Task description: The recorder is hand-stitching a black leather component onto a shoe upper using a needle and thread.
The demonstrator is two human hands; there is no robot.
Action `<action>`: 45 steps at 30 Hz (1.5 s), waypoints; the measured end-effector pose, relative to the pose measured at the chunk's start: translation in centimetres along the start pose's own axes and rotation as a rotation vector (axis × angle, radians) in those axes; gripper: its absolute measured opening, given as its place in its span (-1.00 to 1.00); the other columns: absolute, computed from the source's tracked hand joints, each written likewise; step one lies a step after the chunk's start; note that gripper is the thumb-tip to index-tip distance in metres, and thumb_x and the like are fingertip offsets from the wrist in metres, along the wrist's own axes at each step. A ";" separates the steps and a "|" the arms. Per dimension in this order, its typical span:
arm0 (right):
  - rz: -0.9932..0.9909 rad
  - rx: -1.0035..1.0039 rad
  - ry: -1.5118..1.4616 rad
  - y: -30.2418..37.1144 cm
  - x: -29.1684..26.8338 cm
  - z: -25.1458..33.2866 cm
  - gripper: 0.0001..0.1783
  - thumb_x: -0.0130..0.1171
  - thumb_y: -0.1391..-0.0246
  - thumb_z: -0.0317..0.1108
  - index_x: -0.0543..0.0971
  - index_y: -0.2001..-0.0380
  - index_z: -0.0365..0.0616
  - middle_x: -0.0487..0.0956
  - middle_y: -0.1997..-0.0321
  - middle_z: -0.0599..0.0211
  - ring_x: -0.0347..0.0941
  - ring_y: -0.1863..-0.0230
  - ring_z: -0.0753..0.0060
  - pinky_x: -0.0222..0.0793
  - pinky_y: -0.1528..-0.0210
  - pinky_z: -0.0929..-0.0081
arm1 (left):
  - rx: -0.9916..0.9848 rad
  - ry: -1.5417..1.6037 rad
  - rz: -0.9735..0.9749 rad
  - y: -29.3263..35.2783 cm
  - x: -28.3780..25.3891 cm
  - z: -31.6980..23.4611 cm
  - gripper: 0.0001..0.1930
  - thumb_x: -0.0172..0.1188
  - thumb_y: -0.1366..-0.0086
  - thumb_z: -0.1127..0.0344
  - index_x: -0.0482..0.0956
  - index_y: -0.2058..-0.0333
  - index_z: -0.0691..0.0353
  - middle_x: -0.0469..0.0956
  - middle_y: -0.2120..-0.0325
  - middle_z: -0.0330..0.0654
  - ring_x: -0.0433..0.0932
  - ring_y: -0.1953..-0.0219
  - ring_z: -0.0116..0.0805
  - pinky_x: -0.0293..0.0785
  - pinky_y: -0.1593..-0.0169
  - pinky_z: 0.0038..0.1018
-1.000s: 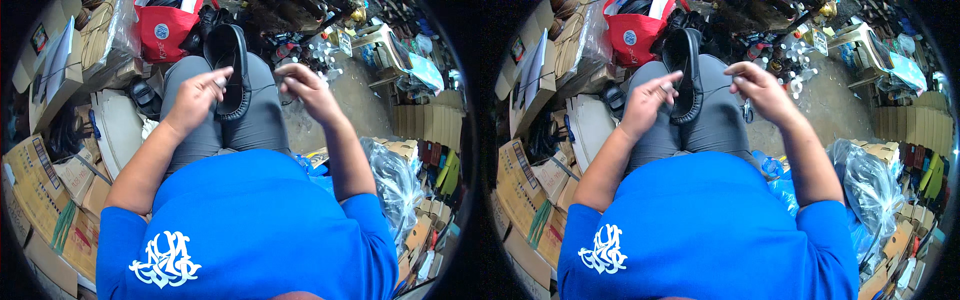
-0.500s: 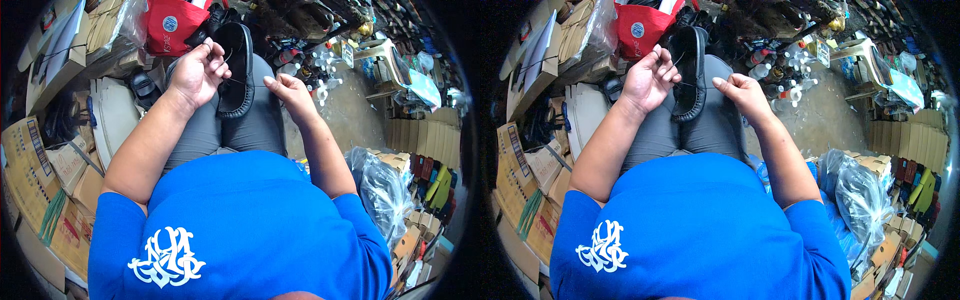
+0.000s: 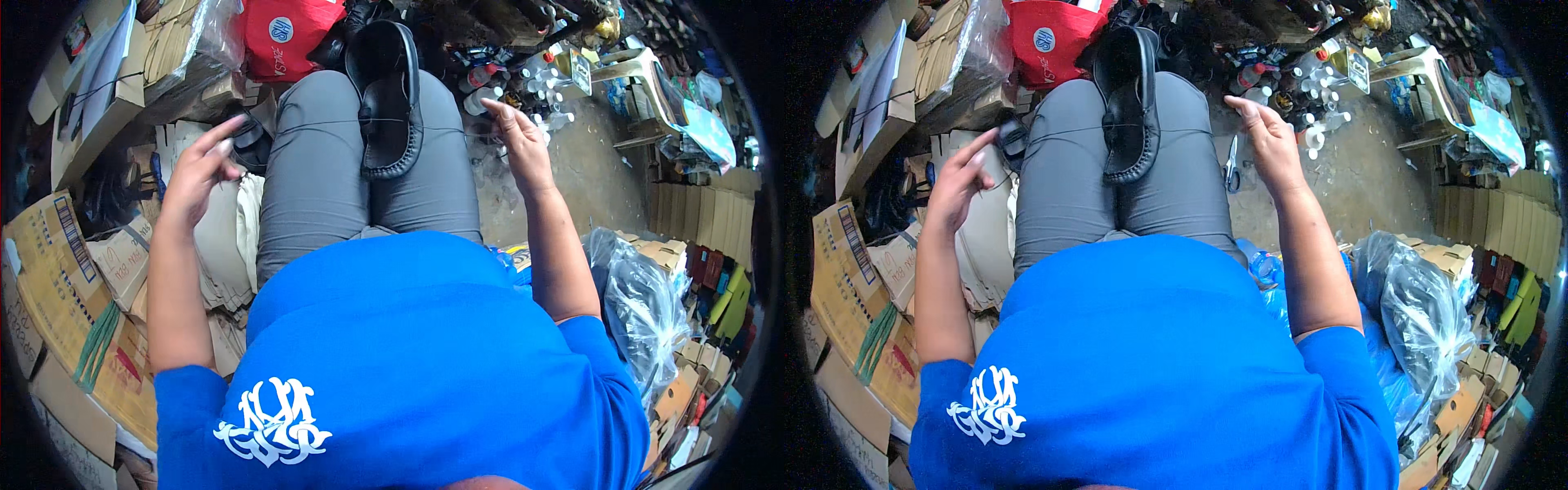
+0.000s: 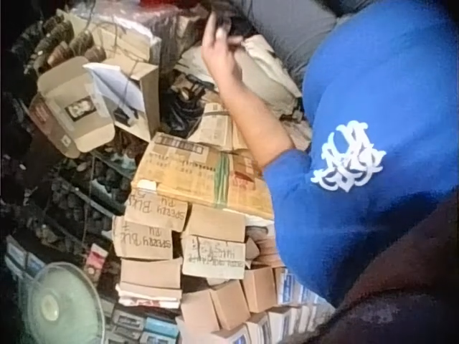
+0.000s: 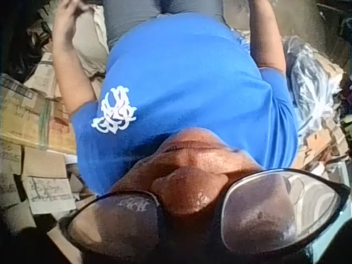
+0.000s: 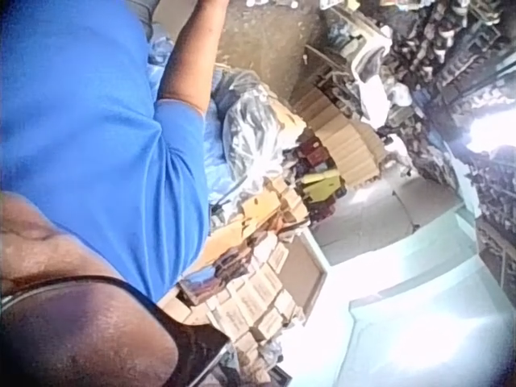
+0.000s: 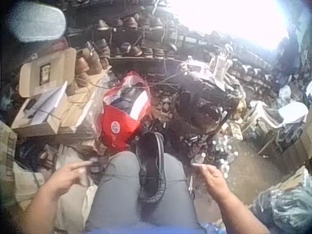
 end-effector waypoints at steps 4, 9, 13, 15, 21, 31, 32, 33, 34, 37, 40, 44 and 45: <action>0.285 -0.190 0.319 1.4 4.9 6.4 -0.57 0.33 0.05 -0.34 0.59 0.03 0.07 0.59 0.32 0.38 0.36 0.42 0.57 0.36 0.31 0.56 | -0.191 -0.720 -0.311 3.5 -5.5 4.9 -0.38 0.10 -0.27 0.04 0.24 -0.27 0.04 0.50 -0.02 0.04 0.56 0.10 -0.11 0.41 -0.04 -0.27; 0.487 -0.635 0.686 2.7 9.0 8.1 -0.54 0.43 0.25 -0.15 0.62 0.16 0.08 0.55 0.39 0.26 0.49 0.32 0.15 0.40 0.28 0.26 | -0.373 -1.286 -0.100 2.0 -5.0 3.7 -0.25 0.27 -0.10 0.00 0.25 -0.26 0.03 0.45 -0.03 0.19 0.42 -0.10 0.13 0.32 -0.16 -0.24; 0.504 -0.545 0.678 2.5 8.9 7.4 -0.61 0.39 0.22 -0.08 0.63 0.25 0.09 0.55 0.41 0.27 0.51 0.30 0.13 0.42 0.24 0.24 | -0.242 -1.271 -0.042 1.8 -0.9 -3.7 -0.20 0.38 0.04 0.07 0.31 -0.22 0.07 0.47 0.00 0.17 0.46 -0.06 0.04 0.35 -0.14 -0.26; 0.482 -0.568 0.694 2.7 8.8 7.1 -0.62 0.39 0.21 -0.07 0.63 0.26 0.09 0.54 0.42 0.26 0.51 0.31 0.13 0.42 0.24 0.23 | 0.045 -1.212 -0.082 0.7 -0.1 -5.9 -0.27 0.34 -0.03 0.22 0.31 -0.22 0.04 0.41 -0.08 0.15 0.39 -0.14 0.06 0.30 -0.19 -0.26; 0.451 -0.556 0.734 2.9 8.1 7.6 -0.62 0.39 0.21 -0.05 0.63 0.29 0.07 0.54 0.44 0.27 0.51 0.32 0.13 0.41 0.25 0.23 | 0.748 -1.119 -0.017 -5.0 9.1 -9.9 -0.58 0.27 -0.07 0.28 0.56 0.03 0.12 0.44 -0.03 -0.09 0.40 -0.07 -0.07 0.28 -0.19 -0.28; 0.470 -0.467 0.724 2.8 7.6 7.3 -0.62 0.39 0.22 -0.07 0.62 0.27 0.09 0.56 0.40 0.28 0.52 0.27 0.13 0.41 0.19 0.24 | 0.257 -1.004 0.540 -9.2 13.8 -6.8 -0.70 0.33 -0.06 0.27 0.57 0.21 0.22 0.58 0.35 -0.16 0.53 0.23 -0.31 0.43 0.13 -0.35; 0.485 -0.477 0.703 2.7 7.6 7.3 -0.62 0.39 0.23 -0.07 0.62 0.28 0.09 0.56 0.40 0.28 0.52 0.26 0.13 0.41 0.18 0.24 | 0.344 -0.858 0.472 -8.4 13.7 -7.7 -0.78 0.30 -0.10 0.33 0.55 0.28 0.27 0.58 0.48 -0.20 0.54 0.35 -0.40 0.44 0.21 -0.44; 0.502 -0.487 0.682 2.7 7.8 7.3 -0.62 0.39 0.23 -0.07 0.62 0.28 0.09 0.56 0.40 0.29 0.51 0.26 0.13 0.41 0.18 0.23 | 0.344 -0.861 0.478 -7.9 13.9 -8.0 -0.78 0.30 -0.10 0.33 0.55 0.28 0.27 0.58 0.48 -0.20 0.54 0.35 -0.40 0.44 0.21 -0.44; 0.503 -0.487 0.682 2.6 8.1 7.4 -0.62 0.39 0.23 -0.07 0.62 0.28 0.09 0.56 0.40 0.29 0.51 0.26 0.13 0.41 0.18 0.23 | 0.314 -0.692 0.505 -7.4 14.3 -8.5 -0.80 0.29 -0.13 0.34 0.54 0.29 0.27 0.57 0.48 -0.24 0.52 0.35 -0.47 0.43 0.22 -0.48; 0.555 -0.458 0.704 2.2 8.5 7.6 -0.62 0.37 0.19 -0.12 0.60 0.25 0.05 0.56 0.37 0.24 0.51 0.24 0.11 0.41 0.18 0.22 | 0.375 -0.624 0.540 -6.3 16.1 -9.7 -0.74 0.26 -0.19 0.26 0.51 0.20 0.25 0.54 0.44 -0.30 0.48 0.33 -0.55 0.41 0.20 -0.53; 0.680 -0.342 0.635 2.6 8.6 8.8 -0.64 0.19 -0.01 -0.30 0.53 0.08 -0.12 0.52 0.17 0.17 0.45 0.06 0.17 0.34 0.01 0.30 | 0.292 -0.325 0.662 -6.1 16.2 -8.6 -0.71 0.26 -0.20 0.24 0.56 0.15 0.24 0.56 0.28 -0.30 0.46 0.16 -0.56 0.35 0.02 -0.56; 0.445 -0.319 0.259 2.1 6.7 7.1 -0.71 -0.01 -0.16 -0.37 0.51 0.08 -0.22 0.51 0.15 0.25 0.42 0.11 0.43 0.31 0.02 0.44 | 0.636 -0.568 0.427 -7.1 15.6 -8.0 -0.74 0.24 -0.22 0.33 0.58 0.13 0.28 0.55 0.26 -0.33 0.47 0.16 -0.55 0.37 0.01 -0.56; 0.405 -0.208 0.282 2.1 5.8 6.5 -0.75 -0.02 -0.20 -0.38 0.52 0.10 -0.21 0.49 0.22 0.27 0.41 0.21 0.50 0.33 0.11 0.51 | 0.637 -0.566 0.431 -7.4 15.7 -7.8 -0.74 0.24 -0.22 0.33 0.58 0.13 0.28 0.55 0.26 -0.33 0.47 0.16 -0.55 0.37 0.01 -0.56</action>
Point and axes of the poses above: each hand's wrist, its own y-axis away from the middle knuckle, its own x-axis out of the palm, z = x × y, the point moved 4 cm from there along -y, towards the middle knuckle
